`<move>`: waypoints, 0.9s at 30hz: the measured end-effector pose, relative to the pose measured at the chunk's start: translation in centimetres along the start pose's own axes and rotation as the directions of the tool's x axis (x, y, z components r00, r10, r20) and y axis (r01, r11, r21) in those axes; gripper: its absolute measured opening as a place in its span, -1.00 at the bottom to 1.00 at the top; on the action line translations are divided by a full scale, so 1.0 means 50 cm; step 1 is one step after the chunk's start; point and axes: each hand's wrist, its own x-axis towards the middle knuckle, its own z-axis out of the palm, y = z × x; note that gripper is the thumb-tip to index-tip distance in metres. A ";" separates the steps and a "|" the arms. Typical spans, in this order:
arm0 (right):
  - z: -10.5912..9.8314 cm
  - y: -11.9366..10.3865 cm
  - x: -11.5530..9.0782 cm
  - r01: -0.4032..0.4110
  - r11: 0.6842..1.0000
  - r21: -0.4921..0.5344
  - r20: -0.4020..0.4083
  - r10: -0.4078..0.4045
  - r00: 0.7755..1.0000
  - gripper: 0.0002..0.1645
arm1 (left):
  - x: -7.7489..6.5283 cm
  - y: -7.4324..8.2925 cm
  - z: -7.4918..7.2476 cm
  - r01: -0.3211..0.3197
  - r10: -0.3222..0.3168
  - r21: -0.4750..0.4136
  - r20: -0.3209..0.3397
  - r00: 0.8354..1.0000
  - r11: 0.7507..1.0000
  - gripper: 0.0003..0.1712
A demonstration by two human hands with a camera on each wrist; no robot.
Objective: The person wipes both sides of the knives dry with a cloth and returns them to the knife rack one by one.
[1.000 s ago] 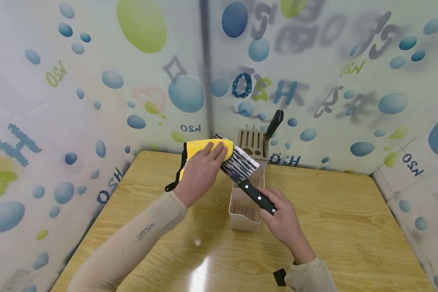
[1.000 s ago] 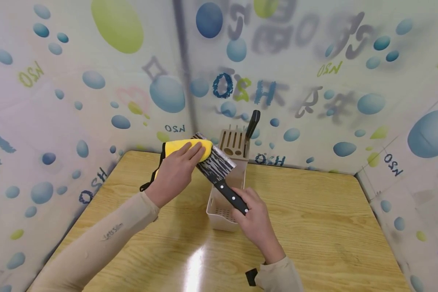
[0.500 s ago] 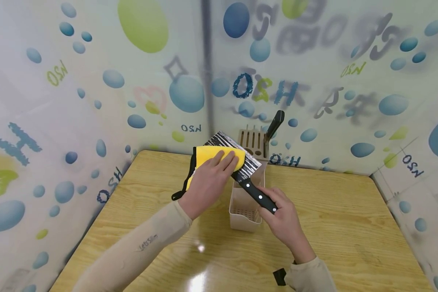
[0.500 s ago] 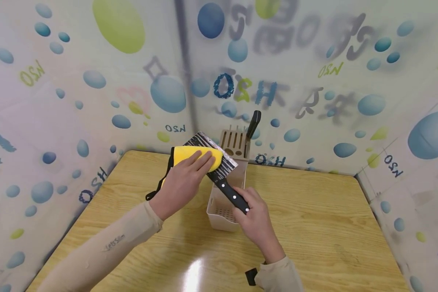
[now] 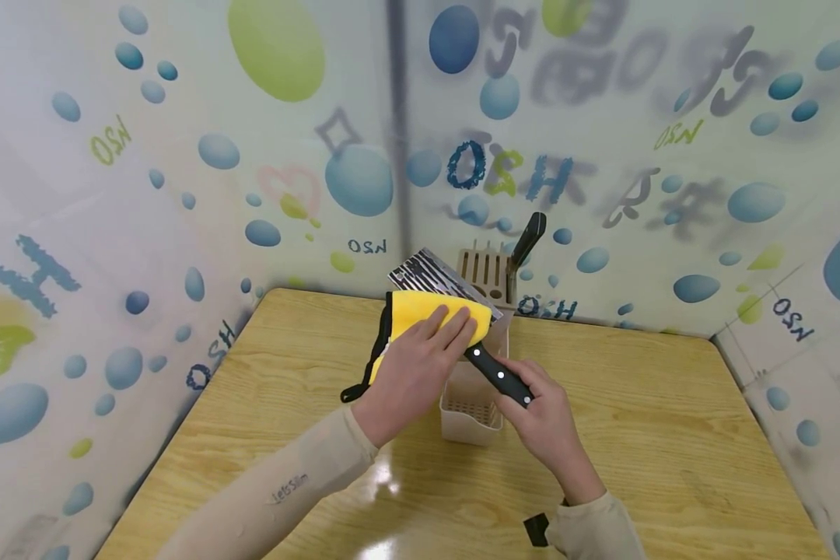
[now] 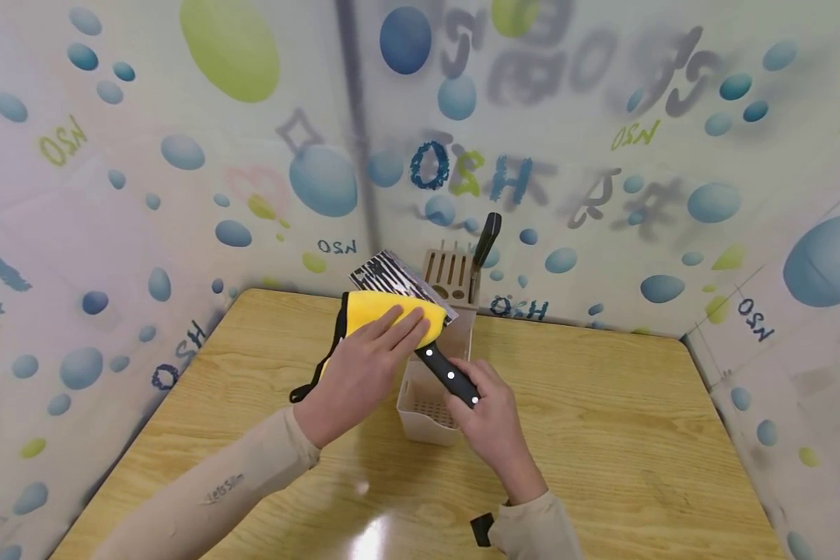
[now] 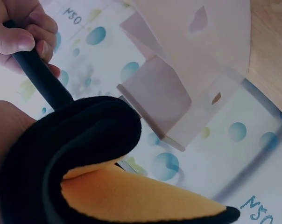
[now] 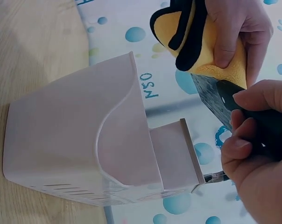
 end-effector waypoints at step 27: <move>-0.002 -0.005 0.007 -0.061 0.998 -0.034 -0.016 0.060 0.998 -0.56 | -0.021 0.054 -0.016 -0.083 0.083 -0.005 -0.033 0.996 0.997 -0.42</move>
